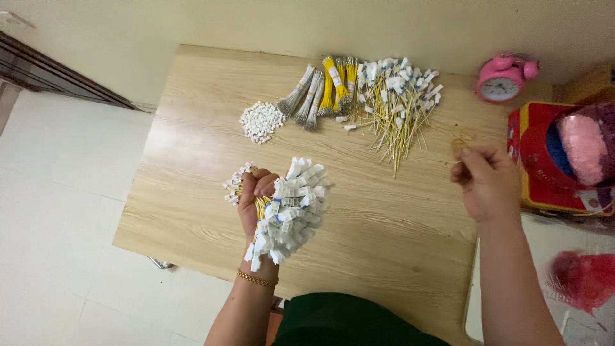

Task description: The person manually attaches small white caps to wires and bundles the assembled components with rubber bands.

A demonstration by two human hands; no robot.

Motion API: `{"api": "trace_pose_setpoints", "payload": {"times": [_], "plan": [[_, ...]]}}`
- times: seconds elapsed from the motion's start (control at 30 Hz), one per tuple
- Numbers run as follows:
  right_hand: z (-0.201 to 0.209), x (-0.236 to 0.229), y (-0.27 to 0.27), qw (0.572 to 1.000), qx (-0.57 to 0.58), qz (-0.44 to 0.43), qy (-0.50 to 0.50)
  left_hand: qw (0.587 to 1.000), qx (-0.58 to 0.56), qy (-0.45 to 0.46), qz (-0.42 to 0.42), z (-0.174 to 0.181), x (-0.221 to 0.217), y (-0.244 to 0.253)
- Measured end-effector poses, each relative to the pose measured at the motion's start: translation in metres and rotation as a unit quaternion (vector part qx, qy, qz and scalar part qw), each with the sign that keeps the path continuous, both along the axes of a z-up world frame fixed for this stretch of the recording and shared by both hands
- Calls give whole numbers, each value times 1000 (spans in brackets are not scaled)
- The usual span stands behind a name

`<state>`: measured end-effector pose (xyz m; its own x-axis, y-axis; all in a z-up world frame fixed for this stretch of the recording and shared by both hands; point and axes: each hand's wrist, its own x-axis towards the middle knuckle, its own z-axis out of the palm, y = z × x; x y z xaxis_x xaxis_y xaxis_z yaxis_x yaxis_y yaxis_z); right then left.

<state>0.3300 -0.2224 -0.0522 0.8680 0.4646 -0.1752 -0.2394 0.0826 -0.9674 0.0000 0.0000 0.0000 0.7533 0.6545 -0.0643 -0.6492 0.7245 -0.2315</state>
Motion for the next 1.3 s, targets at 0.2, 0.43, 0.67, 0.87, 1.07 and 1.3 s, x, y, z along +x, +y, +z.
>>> {"api": "trace_pose_setpoints", "payload": {"times": [0.2, 0.43, 0.67, 0.87, 1.07, 1.3], "plan": [[77, -80, 27, 991, 40, 125, 22, 995, 86, 59, 13, 24, -17, -15], [122, -157, 67, 939, -45, 337, -48, 750, 485, 443, -77, 53, -27, -41], [134, -193, 64, 906, -123, 363, -181, 691, 531, 488, -51, 37, -31, -59], [105, -184, 62, 891, 25, 451, 39, 717, 502, 480, -62, 32, -45, -57], [125, -178, 61, 862, 146, 432, 222, 742, 494, 450, -63, 21, -45, -57], [105, -144, 58, 723, 279, 422, 471, 581, 681, 446, -6, 25, -51, -56]]}}
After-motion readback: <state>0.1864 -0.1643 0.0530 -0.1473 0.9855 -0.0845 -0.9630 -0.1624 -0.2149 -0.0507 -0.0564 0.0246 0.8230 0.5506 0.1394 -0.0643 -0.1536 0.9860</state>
